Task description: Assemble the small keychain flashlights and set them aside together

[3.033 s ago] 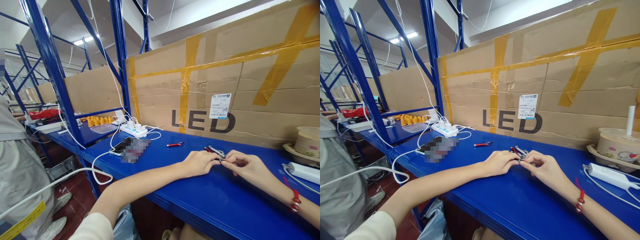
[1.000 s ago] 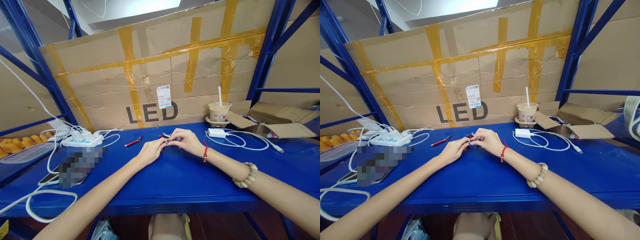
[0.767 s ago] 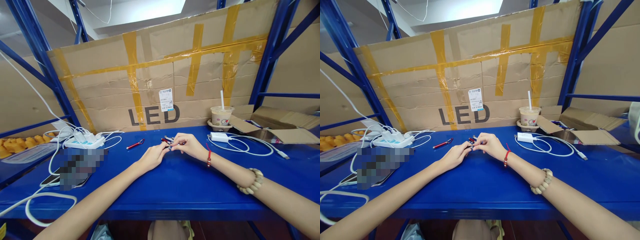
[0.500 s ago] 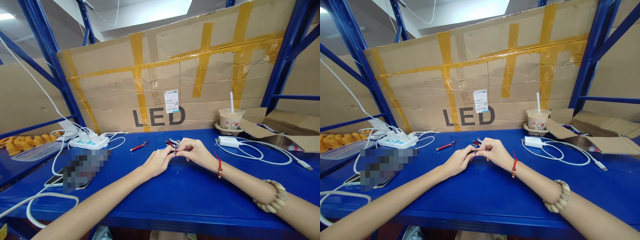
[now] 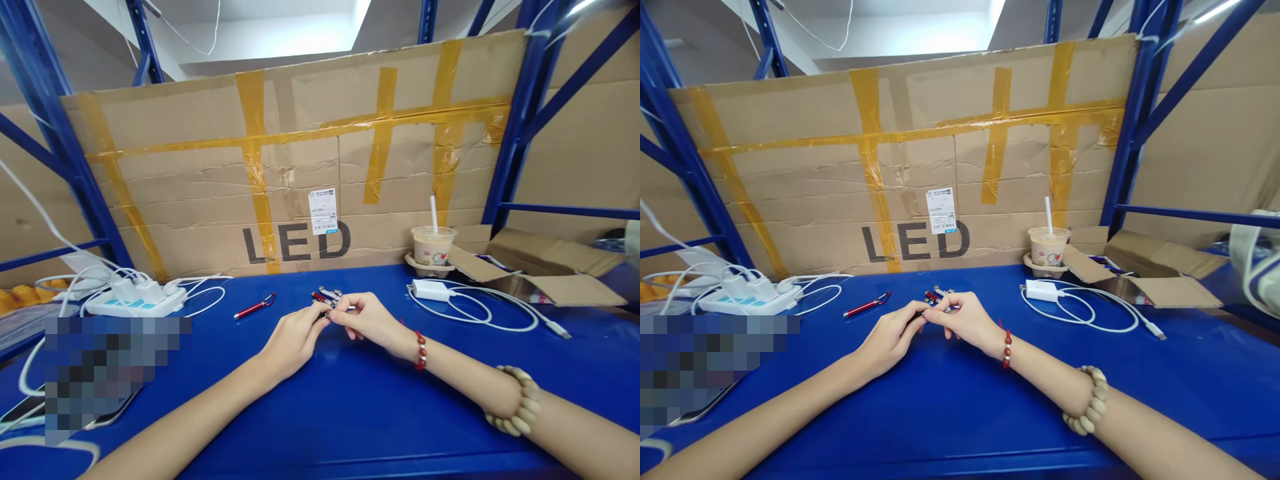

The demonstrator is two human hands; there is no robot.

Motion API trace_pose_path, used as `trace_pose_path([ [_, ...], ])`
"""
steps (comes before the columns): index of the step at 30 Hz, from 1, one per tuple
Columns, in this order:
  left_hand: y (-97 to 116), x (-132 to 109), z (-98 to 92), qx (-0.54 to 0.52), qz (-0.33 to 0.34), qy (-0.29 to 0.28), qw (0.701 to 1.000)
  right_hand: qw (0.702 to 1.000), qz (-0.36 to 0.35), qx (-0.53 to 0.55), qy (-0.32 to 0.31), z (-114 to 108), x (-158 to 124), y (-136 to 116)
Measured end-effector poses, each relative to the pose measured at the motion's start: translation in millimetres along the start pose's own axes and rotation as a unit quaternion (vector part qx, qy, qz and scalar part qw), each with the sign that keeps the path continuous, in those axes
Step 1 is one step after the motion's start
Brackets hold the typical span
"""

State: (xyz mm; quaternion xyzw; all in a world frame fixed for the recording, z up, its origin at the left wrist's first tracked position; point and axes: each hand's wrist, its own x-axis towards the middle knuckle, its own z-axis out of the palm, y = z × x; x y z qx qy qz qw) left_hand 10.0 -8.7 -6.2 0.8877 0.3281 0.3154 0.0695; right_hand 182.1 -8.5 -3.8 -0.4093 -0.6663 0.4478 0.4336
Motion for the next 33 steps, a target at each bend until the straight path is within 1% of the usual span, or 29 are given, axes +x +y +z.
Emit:
trace_pose_path([
  [6,-1,2,1.8,0.016,0.045,0.014,0.999,0.999,0.020,0.032,-0.003,0,-2,-3],
  [9,-4,2,3.9,0.027,0.052,0.027,0.998,0.999,0.020,0.033,-0.005,-1,-2,0],
  [14,-7,2,6.7,0.062,0.024,0.020,0.998,1.000,0.021,0.009,-0.003,-1,0,7],
  [17,-7,3,7.6,0.059,0.000,0.011,0.998,1.000,0.022,-0.008,0.002,0,0,7],
  [21,-6,5,5.9,0.031,-0.028,-0.005,0.999,0.998,-0.014,-0.054,0.011,-1,0,7],
  [25,-7,5,2.4,0.024,-0.046,-0.004,0.999,0.992,-0.071,-0.098,0.043,-6,2,6],
  [28,-9,6,1.2,0.038,-0.059,-0.008,0.998,0.988,-0.110,-0.099,0.047,-9,4,9],
  [33,-10,6,2.1,0.041,-0.058,-0.028,0.997,0.984,-0.150,-0.087,0.033,-11,7,16],
])
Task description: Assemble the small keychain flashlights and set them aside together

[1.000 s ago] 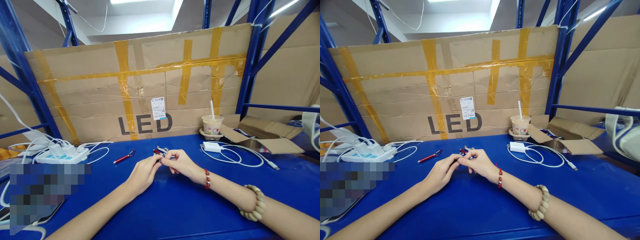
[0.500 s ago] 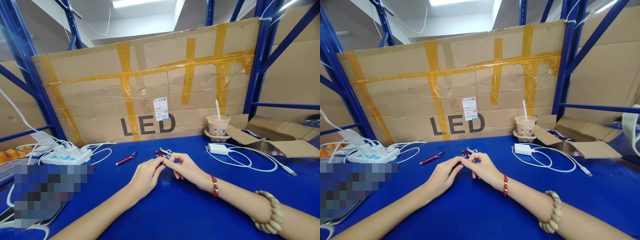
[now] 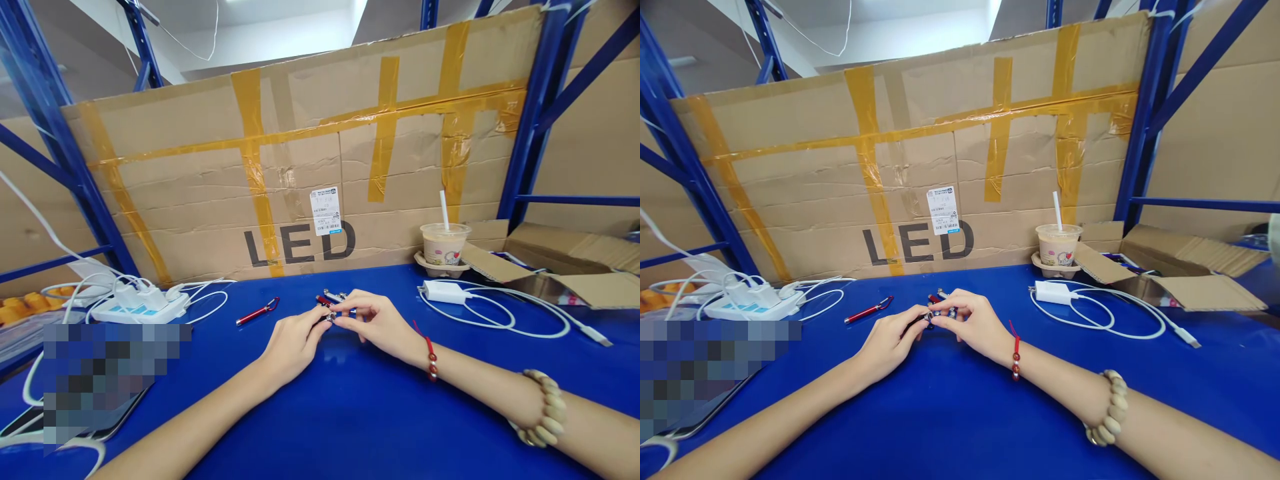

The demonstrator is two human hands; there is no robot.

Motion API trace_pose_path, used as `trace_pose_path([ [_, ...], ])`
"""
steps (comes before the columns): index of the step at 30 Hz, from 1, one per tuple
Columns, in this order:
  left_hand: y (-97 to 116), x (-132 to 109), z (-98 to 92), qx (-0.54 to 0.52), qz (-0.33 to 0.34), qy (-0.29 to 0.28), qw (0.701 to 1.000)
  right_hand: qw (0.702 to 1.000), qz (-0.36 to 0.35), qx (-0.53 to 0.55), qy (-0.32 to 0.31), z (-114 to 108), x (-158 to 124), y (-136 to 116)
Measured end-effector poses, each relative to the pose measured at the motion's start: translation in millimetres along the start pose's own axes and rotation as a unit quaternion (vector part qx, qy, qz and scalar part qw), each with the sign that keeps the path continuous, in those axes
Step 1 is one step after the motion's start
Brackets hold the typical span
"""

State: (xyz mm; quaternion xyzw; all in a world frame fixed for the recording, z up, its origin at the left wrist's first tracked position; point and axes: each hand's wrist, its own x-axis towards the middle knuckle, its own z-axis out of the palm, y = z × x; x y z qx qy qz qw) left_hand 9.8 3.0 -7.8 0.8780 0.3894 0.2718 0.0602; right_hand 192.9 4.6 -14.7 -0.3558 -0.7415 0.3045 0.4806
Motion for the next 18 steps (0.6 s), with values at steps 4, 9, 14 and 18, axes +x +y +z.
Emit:
trace_pose_path([
  [4,0.6,-0.7,0.6,0.001,0.002,-0.030,1.000,0.999,-0.002,0.031,-0.012,-1.0,0.9,3.4],
  [9,0.4,-0.9,-0.1,-0.007,0.016,-0.062,0.998,0.999,-0.010,0.041,-0.018,-2.0,0.9,5.8],
  [14,-1.9,-0.8,-1.0,-0.011,0.019,-0.072,0.997,0.999,-0.027,0.038,-0.019,-1.9,-0.1,4.5],
  [18,-2.2,-0.2,-2.2,-0.013,0.025,-0.059,0.998,0.999,-0.021,0.031,-0.009,-1.6,-0.6,0.9],
])
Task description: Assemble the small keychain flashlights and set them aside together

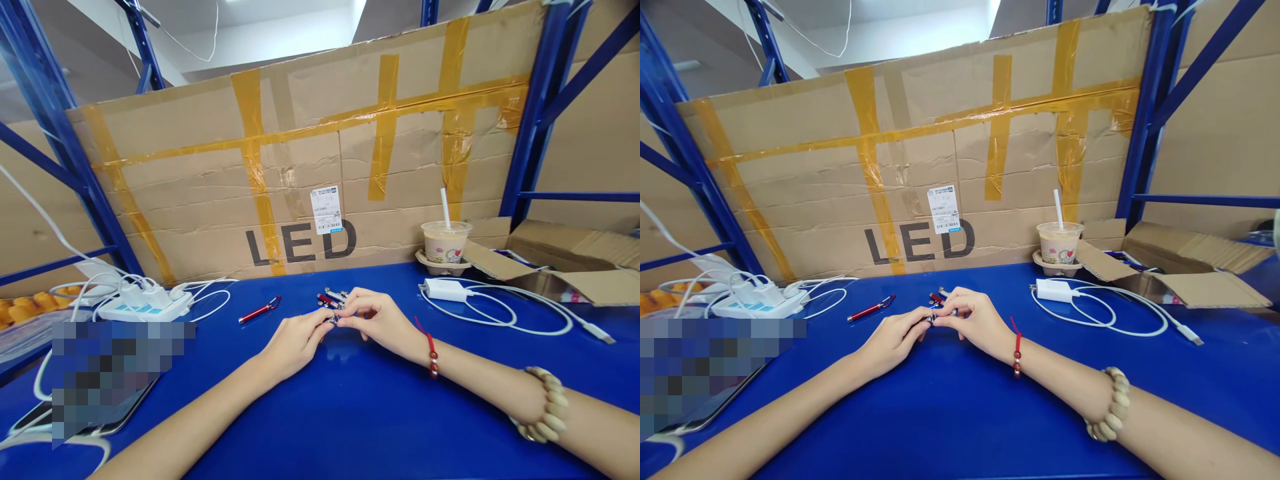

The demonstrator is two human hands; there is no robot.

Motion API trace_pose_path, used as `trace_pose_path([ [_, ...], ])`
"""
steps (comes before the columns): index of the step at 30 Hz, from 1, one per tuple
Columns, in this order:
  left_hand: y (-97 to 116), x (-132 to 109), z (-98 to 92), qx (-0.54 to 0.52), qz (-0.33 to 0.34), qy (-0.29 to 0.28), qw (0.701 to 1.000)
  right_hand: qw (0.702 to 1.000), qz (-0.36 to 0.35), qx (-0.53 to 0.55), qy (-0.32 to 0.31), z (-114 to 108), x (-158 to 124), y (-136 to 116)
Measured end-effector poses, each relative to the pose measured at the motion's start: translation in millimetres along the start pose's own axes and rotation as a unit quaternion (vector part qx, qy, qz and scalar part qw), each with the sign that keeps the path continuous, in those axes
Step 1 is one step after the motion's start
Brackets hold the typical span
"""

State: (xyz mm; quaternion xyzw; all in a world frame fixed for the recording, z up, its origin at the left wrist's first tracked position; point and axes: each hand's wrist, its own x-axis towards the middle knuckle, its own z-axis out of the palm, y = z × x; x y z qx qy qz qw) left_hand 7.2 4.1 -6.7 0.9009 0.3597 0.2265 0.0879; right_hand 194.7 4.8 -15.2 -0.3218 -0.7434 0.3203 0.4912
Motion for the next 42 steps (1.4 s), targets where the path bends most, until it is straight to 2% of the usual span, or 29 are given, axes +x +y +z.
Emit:
trace_pose_path([
  [13,3,-3,0.8,-0.046,0.025,0.007,0.999,0.999,-0.038,-0.036,-0.004,-3,3,-4],
  [19,-3,-5,7.3,-0.011,0.064,0.045,0.997,0.999,-0.028,-0.007,-0.035,1,-2,-3],
  [27,-2,-7,10.5,0.036,0.116,0.104,0.987,0.985,-0.090,-0.150,-0.002,1,-4,-8],
  [30,-2,-7,10.8,0.061,0.121,0.118,0.984,0.983,-0.071,-0.171,-0.004,1,-5,-12],
  [34,-2,-6,10.7,0.092,0.122,0.137,0.979,0.985,-0.013,-0.174,0.008,4,-7,-17],
  [39,-3,-5,11.2,0.124,0.125,0.158,0.972,0.988,0.062,-0.141,0.012,6,-6,-16],
  [42,-3,-5,12.0,0.148,0.117,0.159,0.969,0.989,0.080,-0.121,0.013,7,-4,-13],
])
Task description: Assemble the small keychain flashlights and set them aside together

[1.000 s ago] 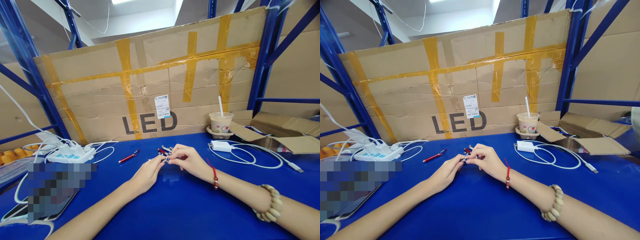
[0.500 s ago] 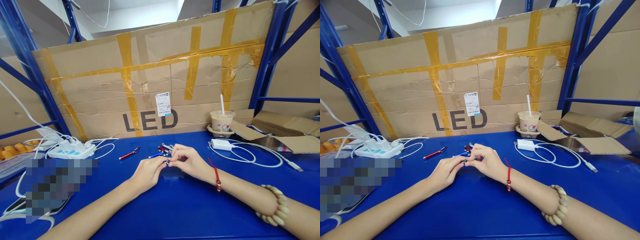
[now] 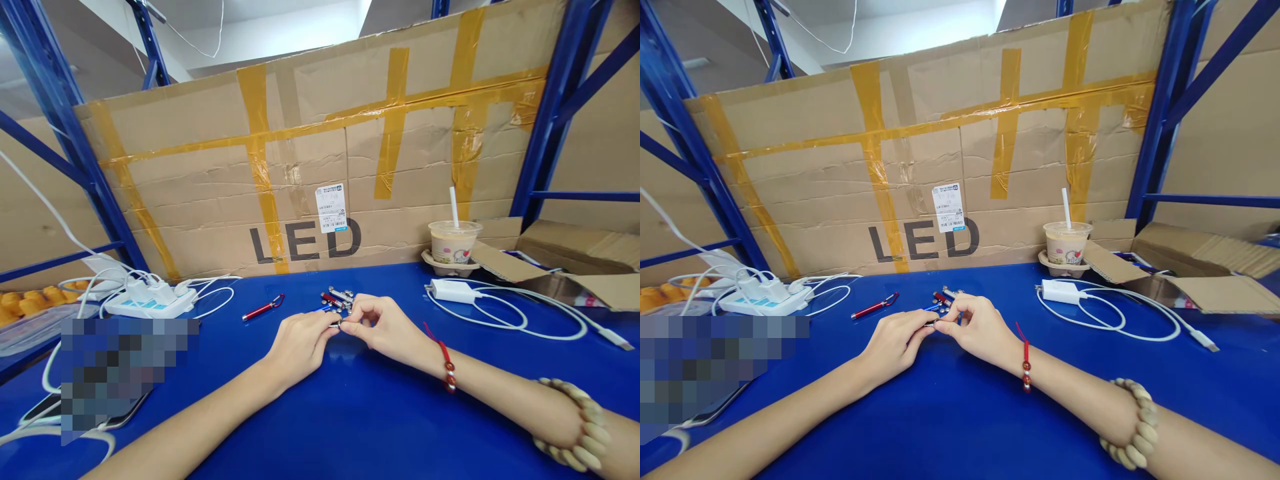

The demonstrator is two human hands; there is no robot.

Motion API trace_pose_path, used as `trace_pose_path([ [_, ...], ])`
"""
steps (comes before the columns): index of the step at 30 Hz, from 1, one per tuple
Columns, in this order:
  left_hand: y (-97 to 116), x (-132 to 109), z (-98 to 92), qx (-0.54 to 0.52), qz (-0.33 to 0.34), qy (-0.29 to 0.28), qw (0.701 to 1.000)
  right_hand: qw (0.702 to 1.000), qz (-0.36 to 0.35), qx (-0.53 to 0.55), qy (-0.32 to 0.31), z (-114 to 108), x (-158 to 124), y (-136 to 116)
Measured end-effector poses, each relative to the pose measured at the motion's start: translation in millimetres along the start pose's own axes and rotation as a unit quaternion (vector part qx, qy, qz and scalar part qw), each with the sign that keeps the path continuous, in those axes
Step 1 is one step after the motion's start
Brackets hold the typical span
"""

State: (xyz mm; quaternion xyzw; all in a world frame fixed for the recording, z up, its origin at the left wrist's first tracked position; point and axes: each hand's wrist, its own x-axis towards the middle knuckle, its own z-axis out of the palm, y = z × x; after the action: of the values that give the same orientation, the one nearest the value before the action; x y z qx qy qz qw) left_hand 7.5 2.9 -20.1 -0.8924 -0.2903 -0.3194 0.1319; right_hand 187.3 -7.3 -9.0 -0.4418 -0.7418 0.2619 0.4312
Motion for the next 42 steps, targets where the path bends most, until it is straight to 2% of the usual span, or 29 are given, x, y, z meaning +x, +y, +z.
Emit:
trace_pose_path([
  [11,3.6,2.9,-1.3,0.018,-0.036,-0.053,0.998,0.995,0.070,0.062,-0.034,-1.6,-0.1,-5.5],
  [19,4.3,6.4,-3.4,-0.033,-0.094,-0.098,0.990,0.995,0.069,0.067,-0.023,-0.8,2.3,-0.3],
  [26,2.2,7.9,-3.4,-0.068,-0.117,-0.094,0.986,0.992,0.086,0.089,-0.036,-2.3,4.9,3.4],
  [38,-0.5,5.4,-2.9,-0.131,-0.103,-0.079,0.983,0.980,0.121,0.150,-0.040,-3.6,5.6,3.0],
  [42,-2.2,1.8,-1.8,-0.172,-0.069,-0.068,0.980,0.979,0.080,0.178,-0.051,-1.0,4.0,3.0],
])
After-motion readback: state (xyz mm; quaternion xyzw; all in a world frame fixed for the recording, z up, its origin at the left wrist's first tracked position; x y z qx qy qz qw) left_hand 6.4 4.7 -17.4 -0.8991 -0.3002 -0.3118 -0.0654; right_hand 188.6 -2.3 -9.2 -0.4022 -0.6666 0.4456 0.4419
